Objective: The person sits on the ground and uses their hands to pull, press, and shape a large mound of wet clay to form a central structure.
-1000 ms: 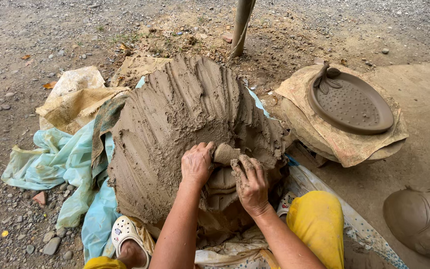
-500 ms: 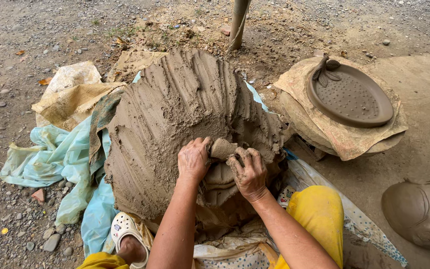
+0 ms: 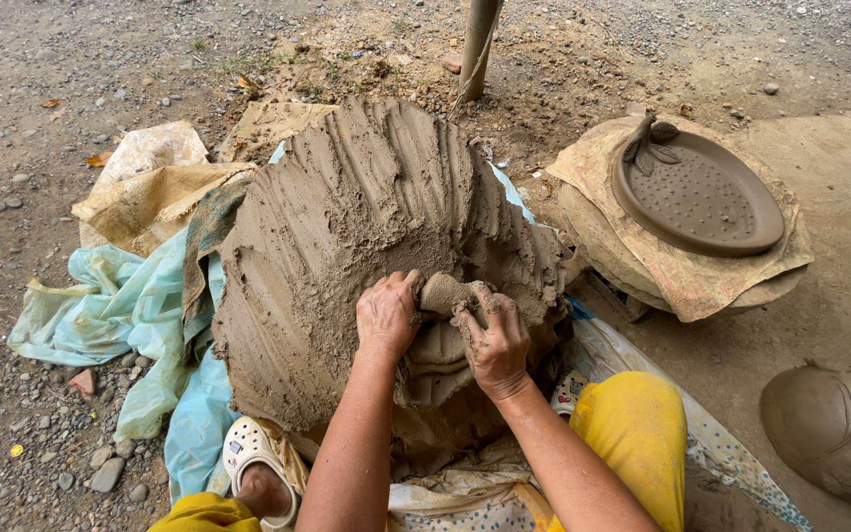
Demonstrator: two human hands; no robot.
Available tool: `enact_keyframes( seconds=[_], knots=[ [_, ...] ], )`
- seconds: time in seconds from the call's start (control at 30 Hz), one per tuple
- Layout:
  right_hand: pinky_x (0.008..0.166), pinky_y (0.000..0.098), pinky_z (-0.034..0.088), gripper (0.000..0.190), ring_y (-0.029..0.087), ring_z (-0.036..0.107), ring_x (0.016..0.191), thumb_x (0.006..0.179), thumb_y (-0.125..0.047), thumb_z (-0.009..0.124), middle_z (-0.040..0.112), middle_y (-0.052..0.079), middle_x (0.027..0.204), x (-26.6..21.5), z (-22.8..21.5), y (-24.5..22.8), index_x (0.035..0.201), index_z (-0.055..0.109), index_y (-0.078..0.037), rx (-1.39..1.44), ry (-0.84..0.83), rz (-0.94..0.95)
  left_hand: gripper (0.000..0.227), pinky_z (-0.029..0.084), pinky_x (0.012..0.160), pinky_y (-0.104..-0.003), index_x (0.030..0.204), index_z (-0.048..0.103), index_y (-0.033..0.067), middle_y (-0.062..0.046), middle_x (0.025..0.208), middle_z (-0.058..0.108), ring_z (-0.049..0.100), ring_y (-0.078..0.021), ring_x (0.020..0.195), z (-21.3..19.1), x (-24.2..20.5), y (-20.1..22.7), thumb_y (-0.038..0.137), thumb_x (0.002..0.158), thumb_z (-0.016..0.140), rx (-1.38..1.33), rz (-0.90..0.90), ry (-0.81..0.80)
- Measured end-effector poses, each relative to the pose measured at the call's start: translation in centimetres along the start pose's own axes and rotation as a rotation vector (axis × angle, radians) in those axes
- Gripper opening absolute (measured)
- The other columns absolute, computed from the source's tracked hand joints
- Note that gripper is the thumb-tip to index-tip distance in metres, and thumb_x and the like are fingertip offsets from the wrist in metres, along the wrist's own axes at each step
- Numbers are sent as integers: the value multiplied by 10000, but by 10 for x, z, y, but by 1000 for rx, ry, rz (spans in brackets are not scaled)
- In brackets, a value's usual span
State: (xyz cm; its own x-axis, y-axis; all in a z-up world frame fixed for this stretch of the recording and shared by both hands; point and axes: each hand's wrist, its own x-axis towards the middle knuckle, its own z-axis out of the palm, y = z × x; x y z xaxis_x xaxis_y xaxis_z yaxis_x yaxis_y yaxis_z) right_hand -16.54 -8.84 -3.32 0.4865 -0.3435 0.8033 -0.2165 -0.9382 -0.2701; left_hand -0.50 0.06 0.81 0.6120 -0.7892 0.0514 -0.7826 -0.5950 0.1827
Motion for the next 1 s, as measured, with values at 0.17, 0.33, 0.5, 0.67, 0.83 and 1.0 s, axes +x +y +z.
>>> enact_keyframes(
  seconds=[0.17, 0.33, 0.5, 0.67, 0.83, 1.0],
  knots=[
    [970, 441, 613, 1273, 334, 653, 1161, 958, 16, 712, 651, 136, 1302, 0, 0, -6, 1548, -225, -612, -52, 152, -146, 549, 539, 855, -373, 1239, 608, 217, -38, 1066, 678, 656, -205, 1017, 0, 2, 0, -23, 773, 773, -3, -10, -26],
    [1013, 461, 589, 1292, 350, 646, 1176, 972, 53, 693, 626, 177, 1266, -6, 4, -6, 1526, -291, -575, -55, 143, -131, 542, 536, 852, -374, 1251, 604, 215, -42, 1072, 676, 656, -209, 1020, -1, 0, 0, 2, 782, 773, -20, 7, 3],
    [977, 433, 594, 609, 356, 632, 1144, 949, 75, 690, 602, 216, 1236, -8, -3, -20, 1458, 387, -64, -52, -55, 150, 502, 537, 848, -384, 1245, 616, 214, -53, 1059, 677, 657, -221, 1022, -4, -3, 0, -5, 813, 743, -32, 14, 20],
    [930, 458, 577, 479, 391, 586, 1120, 850, 44, 731, 574, 221, 1227, 2, -11, -29, 1288, 549, 108, 65, -41, 137, 517, 537, 828, -382, 1251, 618, 214, -52, 1049, 679, 658, -212, 1002, -1, -1, -1, -35, 811, 726, -34, 10, 21],
    [961, 341, 608, 505, 324, 585, 1238, 873, 15, 761, 462, 225, 1374, 2, -11, -24, 1328, 545, 50, 297, -38, 183, 542, 548, 795, -373, 1306, 613, 223, -59, 1018, 683, 666, -206, 947, 13, 3, -4, -42, 843, 709, -23, 34, 61],
    [979, 353, 590, 449, 294, 546, 1231, 817, 34, 790, 492, 122, 1377, 5, -8, -18, 1205, 608, -102, -59, -2, -10, 504, 548, 816, -375, 1295, 622, 217, -57, 1013, 678, 661, -208, 955, 11, 3, -5, -15, 855, 709, -25, 27, 29]
  ],
)
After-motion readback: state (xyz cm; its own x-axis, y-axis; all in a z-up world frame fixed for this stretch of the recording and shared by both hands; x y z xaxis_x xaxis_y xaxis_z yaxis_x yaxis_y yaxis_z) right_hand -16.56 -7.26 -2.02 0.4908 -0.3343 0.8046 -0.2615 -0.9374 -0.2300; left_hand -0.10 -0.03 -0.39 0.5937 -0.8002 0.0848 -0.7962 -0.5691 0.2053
